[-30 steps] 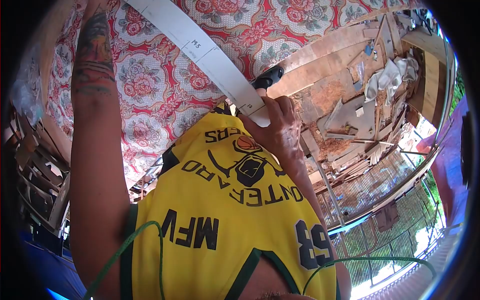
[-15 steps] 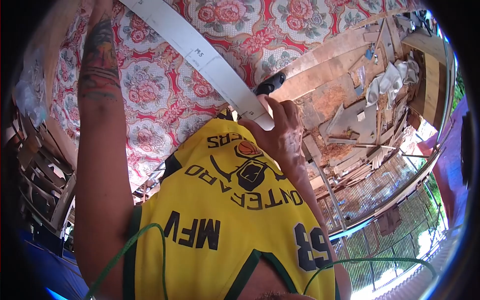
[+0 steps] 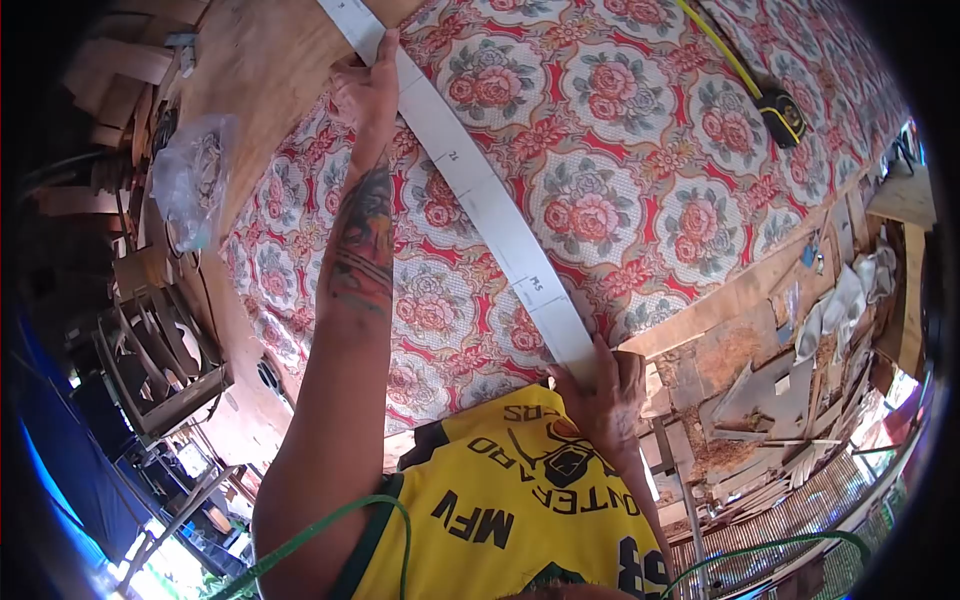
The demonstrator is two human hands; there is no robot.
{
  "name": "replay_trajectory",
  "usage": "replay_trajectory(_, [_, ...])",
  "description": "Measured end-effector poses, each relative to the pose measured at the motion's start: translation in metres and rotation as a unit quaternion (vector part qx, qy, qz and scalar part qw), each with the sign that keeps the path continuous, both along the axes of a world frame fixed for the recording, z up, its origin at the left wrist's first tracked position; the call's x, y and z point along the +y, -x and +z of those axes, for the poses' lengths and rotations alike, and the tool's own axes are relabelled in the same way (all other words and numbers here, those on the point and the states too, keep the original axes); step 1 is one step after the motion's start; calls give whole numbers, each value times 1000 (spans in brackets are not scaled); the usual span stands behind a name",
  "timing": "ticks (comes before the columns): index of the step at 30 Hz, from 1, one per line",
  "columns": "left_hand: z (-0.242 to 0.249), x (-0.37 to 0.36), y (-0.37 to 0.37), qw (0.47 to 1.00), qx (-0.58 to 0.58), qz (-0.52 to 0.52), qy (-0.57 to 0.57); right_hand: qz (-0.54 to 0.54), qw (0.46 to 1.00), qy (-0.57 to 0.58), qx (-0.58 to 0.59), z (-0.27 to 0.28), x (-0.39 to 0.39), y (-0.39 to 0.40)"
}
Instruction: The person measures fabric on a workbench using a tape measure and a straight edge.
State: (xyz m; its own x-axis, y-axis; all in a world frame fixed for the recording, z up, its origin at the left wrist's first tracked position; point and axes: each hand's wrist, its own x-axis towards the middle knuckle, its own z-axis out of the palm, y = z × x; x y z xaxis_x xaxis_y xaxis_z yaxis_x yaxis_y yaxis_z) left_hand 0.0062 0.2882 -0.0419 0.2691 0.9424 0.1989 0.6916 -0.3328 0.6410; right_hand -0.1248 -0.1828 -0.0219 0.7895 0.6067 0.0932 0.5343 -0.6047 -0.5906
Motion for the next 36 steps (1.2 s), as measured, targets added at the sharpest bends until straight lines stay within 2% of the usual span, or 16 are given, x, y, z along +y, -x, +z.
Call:
replay_trajectory(5, [-1,19,-7,998,-3,-57,13,-2,1000,8,-2,2,2,-2])
replay_trajectory(8, [-5,19,-9,997,62,-36,-25,1,1000,9,-8,1,2,-2])
replay_trajectory(10, [-12,18,-12,979,96,56,-171,4,1000,14,-7,-1,0,0])
replay_trajectory(11, [-16,21,-12,979,98,59,-168,7,1000,19,-7,-2,0,-1])
replay_trajectory(17, [-20,35,-5,996,-61,-7,-66,12,999,35,-28,-5,-1,0])
replay_trajectory(20, [-20,34,-5,996,-28,3,-83,11,999,28,-33,-7,-1,0])
replay_trajectory(25, [8,9,-7,989,-122,-80,25,7,999,20,-40,-8,0,0])
replay_trajectory(32, [14,0,-7,987,-135,-80,35,6,999,27,-36,-6,1,0])
replay_trajectory(36, [17,-3,-8,997,-71,-39,14,6,998,36,-42,-2,3,-2])
